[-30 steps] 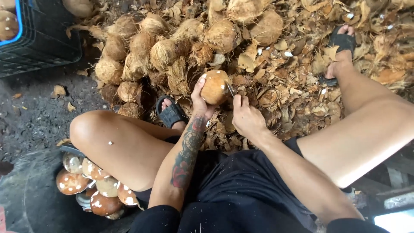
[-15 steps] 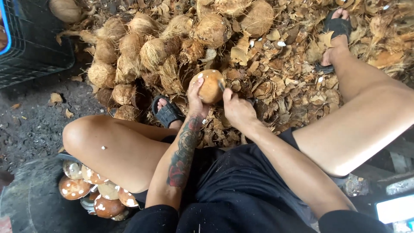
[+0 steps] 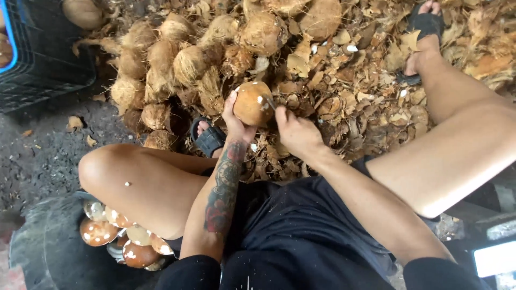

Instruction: A person sits on the floor and uses a knife to quickly peel the outer husks off coconuts, placing the finished products into a bucket.

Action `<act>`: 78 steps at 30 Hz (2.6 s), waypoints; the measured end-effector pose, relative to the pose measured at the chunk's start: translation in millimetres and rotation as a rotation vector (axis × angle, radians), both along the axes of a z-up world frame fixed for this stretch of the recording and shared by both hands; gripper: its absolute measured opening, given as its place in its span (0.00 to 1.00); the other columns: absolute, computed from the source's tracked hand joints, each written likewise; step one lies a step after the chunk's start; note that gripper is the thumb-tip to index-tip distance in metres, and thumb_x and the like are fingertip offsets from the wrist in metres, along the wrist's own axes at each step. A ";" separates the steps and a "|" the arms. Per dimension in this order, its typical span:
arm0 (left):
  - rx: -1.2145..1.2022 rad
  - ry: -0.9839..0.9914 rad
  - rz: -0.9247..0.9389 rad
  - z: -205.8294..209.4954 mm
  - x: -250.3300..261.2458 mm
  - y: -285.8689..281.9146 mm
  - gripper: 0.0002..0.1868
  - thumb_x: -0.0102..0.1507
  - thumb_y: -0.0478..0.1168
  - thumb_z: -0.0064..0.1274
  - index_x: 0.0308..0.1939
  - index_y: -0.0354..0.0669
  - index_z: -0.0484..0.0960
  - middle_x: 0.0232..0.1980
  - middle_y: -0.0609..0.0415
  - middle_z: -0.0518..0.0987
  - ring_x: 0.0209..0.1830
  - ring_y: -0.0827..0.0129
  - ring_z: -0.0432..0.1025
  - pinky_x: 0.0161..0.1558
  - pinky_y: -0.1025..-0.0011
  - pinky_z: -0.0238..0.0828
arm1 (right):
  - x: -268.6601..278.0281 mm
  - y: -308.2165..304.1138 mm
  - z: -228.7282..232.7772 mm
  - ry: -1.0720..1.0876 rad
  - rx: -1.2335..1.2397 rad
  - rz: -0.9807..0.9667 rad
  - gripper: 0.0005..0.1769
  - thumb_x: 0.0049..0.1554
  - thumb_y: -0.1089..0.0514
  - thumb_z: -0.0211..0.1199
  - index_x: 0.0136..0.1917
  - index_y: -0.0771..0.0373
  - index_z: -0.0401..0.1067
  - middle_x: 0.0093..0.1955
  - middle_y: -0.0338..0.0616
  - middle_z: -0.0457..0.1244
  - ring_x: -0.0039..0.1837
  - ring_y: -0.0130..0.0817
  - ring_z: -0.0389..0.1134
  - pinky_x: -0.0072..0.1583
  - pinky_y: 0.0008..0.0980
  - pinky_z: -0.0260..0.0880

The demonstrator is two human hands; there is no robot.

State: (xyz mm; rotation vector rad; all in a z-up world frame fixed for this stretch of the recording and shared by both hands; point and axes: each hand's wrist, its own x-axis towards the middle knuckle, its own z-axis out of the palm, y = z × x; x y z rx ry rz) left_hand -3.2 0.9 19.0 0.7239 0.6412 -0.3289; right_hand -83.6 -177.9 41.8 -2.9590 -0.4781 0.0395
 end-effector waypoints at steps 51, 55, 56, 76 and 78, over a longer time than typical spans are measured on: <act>0.062 -0.167 -0.139 -28.1 -11.6 8.0 0.35 0.54 0.66 0.61 0.61 0.58 0.82 0.62 0.41 0.80 0.60 0.45 0.75 0.58 0.48 0.79 | 56.8 -30.3 63.8 0.585 0.309 -0.380 0.32 0.61 0.69 0.44 0.77 0.70 0.44 0.53 0.72 0.69 0.57 0.69 0.74 0.59 0.67 0.73; 0.074 -0.165 -0.055 -21.8 -15.0 0.4 0.32 0.56 0.58 0.63 0.62 0.53 0.78 0.62 0.42 0.77 0.59 0.44 0.73 0.57 0.46 0.78 | 21.3 -10.9 46.7 0.632 0.198 -0.242 0.29 0.63 0.64 0.41 0.76 0.69 0.45 0.51 0.68 0.69 0.55 0.64 0.75 0.55 0.63 0.76; 0.132 -0.194 -0.066 -27.5 -15.9 -1.0 0.34 0.54 0.55 0.64 0.63 0.53 0.77 0.63 0.42 0.77 0.62 0.47 0.72 0.60 0.48 0.76 | 13.4 -6.4 27.3 0.446 0.154 -0.092 0.25 0.61 0.65 0.41 0.71 0.69 0.50 0.51 0.65 0.69 0.50 0.60 0.76 0.51 0.57 0.78; 0.257 -0.344 -0.221 -21.2 -7.4 -8.2 0.43 0.49 0.56 0.66 0.68 0.54 0.75 0.60 0.45 0.77 0.59 0.51 0.72 0.52 0.55 0.81 | 55.0 -3.6 57.7 0.605 0.394 -0.279 0.37 0.59 0.68 0.51 0.77 0.73 0.41 0.58 0.77 0.67 0.55 0.71 0.74 0.56 0.69 0.76; 0.095 -0.586 -0.309 3.7 -11.0 -9.2 0.47 0.47 0.56 0.59 0.71 0.48 0.73 0.59 0.44 0.79 0.56 0.56 0.77 0.50 0.58 0.82 | 74.7 -23.7 85.9 0.688 0.811 -0.605 0.37 0.72 0.43 0.29 0.85 0.68 0.36 0.29 0.29 0.48 0.27 0.27 0.51 0.26 0.29 0.55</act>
